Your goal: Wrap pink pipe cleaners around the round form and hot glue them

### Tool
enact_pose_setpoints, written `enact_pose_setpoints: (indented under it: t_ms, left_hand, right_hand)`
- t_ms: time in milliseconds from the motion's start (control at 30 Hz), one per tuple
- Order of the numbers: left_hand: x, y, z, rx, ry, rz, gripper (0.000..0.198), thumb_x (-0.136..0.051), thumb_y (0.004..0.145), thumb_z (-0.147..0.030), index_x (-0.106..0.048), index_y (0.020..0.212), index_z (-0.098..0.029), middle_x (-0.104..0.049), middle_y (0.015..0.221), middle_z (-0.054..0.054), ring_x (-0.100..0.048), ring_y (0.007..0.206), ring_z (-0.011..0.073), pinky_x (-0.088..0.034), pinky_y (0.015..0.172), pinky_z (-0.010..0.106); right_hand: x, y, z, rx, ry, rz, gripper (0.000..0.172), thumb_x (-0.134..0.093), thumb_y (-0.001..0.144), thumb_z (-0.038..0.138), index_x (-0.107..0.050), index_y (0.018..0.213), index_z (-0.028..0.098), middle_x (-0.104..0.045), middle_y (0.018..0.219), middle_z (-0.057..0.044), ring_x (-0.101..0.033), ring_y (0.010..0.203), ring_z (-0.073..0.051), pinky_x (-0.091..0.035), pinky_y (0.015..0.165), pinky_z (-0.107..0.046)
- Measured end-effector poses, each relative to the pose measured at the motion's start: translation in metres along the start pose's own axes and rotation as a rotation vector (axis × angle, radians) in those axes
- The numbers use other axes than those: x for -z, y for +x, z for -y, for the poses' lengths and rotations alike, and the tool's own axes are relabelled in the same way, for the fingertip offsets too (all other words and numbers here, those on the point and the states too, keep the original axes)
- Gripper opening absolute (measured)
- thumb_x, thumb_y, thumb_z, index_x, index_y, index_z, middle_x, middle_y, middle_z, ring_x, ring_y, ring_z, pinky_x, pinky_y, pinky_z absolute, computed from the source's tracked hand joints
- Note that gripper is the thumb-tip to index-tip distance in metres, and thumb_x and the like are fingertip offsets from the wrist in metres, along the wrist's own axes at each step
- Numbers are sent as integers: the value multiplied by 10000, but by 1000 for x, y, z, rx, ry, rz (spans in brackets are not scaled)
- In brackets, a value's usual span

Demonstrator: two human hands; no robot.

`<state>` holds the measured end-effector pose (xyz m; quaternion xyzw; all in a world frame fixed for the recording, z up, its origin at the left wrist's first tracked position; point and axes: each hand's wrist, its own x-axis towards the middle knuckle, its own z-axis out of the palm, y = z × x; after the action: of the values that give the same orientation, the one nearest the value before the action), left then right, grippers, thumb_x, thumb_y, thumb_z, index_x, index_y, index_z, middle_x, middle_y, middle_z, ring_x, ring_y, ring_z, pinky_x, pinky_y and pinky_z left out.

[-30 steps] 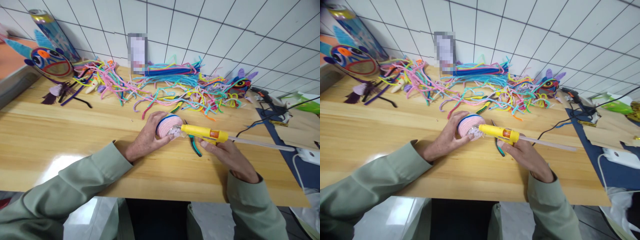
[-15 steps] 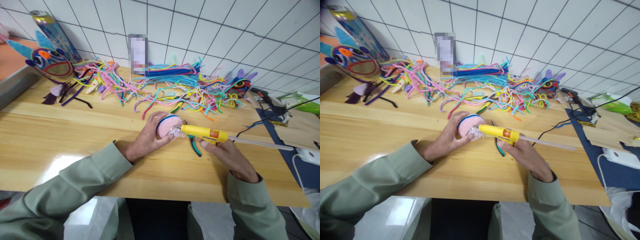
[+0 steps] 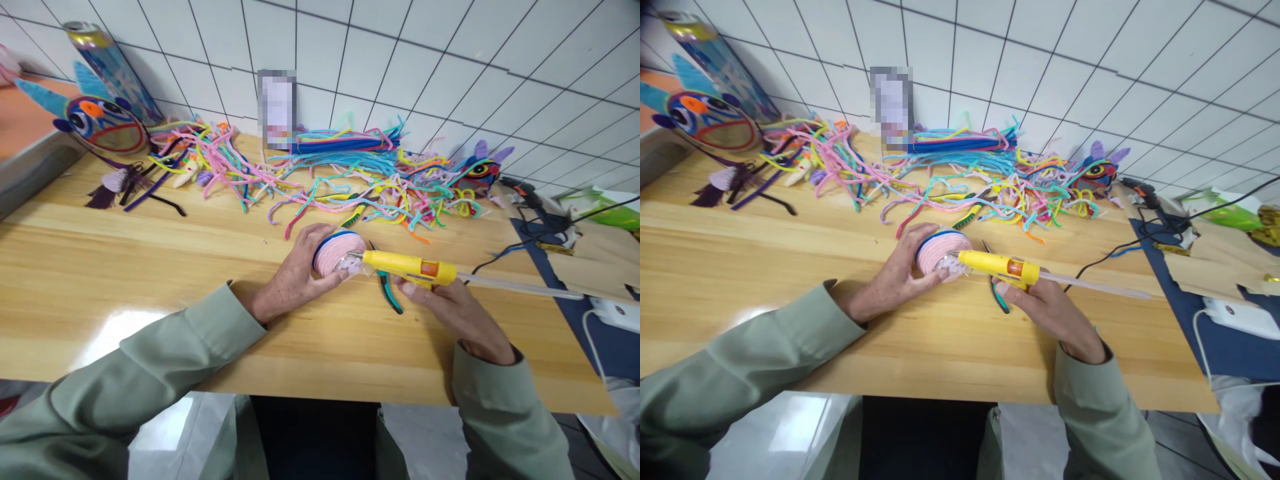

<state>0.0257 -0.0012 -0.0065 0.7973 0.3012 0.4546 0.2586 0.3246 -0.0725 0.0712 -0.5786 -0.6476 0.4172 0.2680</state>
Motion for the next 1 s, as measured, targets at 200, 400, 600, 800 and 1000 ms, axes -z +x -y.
enact_pose_setpoints:
  t_ms: [200, 400, 600, 800, 1000]
  left_hand:
    - [1, 1, -2, -11, 2, -8, 704, -784, 999, -442, -454, 1596, -265, -589, 1547, 176, -555, 1499, 364, -480, 1280, 617]
    - [0, 0, 0, -10, 5, -12, 715, -782, 997, -449, -454, 1604, -259, -593, 1545, 175, -556, 1497, 356, -480, 1281, 612]
    - [0, 0, -1, 6, 3, -9, 708, -786, 992, -459, -470, 1594, -264, -597, 1540, 171, -556, 1490, 364, -479, 1278, 620]
    - [-1, 0, -2, -8, -8, -25, 684, -772, 1006, -483, -481, 1577, -245, -596, 1523, 175, -567, 1472, 351, -504, 1265, 585]
    - [-1, -1, -1, 20, 11, -3, 704, -777, 1001, -480, -463, 1591, -260, -583, 1546, 176, -558, 1489, 360, -495, 1275, 613]
  right_hand:
    - [0, -2, -1, -29, 10, -26, 420, -753, 942, 713, -808, 923, 297, -793, 907, -42, -747, 878, -266, -636, 768, -361]
    - [-2, 2, -1, 3, -7, 19, 409, -735, 966, 676, -792, 880, 280, -771, 838, -38, -741, 816, -252, -625, 698, -338]
    - [0, 1, -1, 7, 2, -23, 362, -758, 963, 633, -817, 956, 276, -814, 931, -44, -759, 877, -261, -651, 751, -357]
    - [2, 1, -3, 33, -42, -19, 395, -737, 967, 667, -813, 945, 280, -805, 937, -41, -750, 890, -257, -638, 757, -349]
    - [0, 3, -1, 71, -114, 17, 428, -676, 1015, 643, -795, 872, 258, -782, 899, -48, -728, 851, -245, -609, 729, -334]
